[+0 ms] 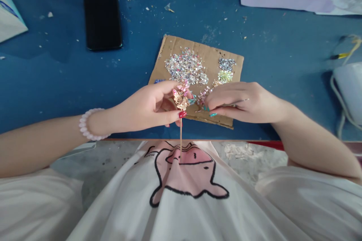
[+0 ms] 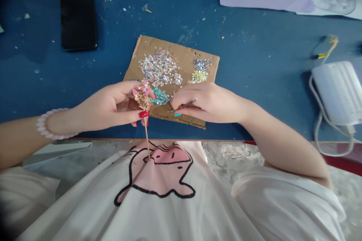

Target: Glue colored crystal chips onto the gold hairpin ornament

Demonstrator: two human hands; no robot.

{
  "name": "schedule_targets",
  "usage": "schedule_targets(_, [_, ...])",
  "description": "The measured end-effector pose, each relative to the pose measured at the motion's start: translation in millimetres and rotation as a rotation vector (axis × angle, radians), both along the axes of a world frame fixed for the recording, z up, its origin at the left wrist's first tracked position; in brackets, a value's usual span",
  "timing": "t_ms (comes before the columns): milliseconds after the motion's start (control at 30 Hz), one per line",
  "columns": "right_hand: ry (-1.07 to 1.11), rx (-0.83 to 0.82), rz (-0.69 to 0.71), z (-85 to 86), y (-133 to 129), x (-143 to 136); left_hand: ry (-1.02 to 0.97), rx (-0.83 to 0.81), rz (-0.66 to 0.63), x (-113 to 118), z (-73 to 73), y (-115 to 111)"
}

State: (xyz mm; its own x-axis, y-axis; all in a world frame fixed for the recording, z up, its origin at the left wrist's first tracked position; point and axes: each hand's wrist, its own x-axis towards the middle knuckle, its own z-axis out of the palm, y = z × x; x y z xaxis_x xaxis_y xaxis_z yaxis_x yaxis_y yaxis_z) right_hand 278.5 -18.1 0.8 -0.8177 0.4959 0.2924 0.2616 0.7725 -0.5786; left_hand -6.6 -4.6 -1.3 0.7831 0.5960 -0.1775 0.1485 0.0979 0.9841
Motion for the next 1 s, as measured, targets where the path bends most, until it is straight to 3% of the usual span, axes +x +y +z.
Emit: schedule_targets(1000, [0.004, -0.017, -0.016, 2.2, -0.8, 1.7, -0.013, -0.016, -0.019, -2.0, -1.2, 1.4])
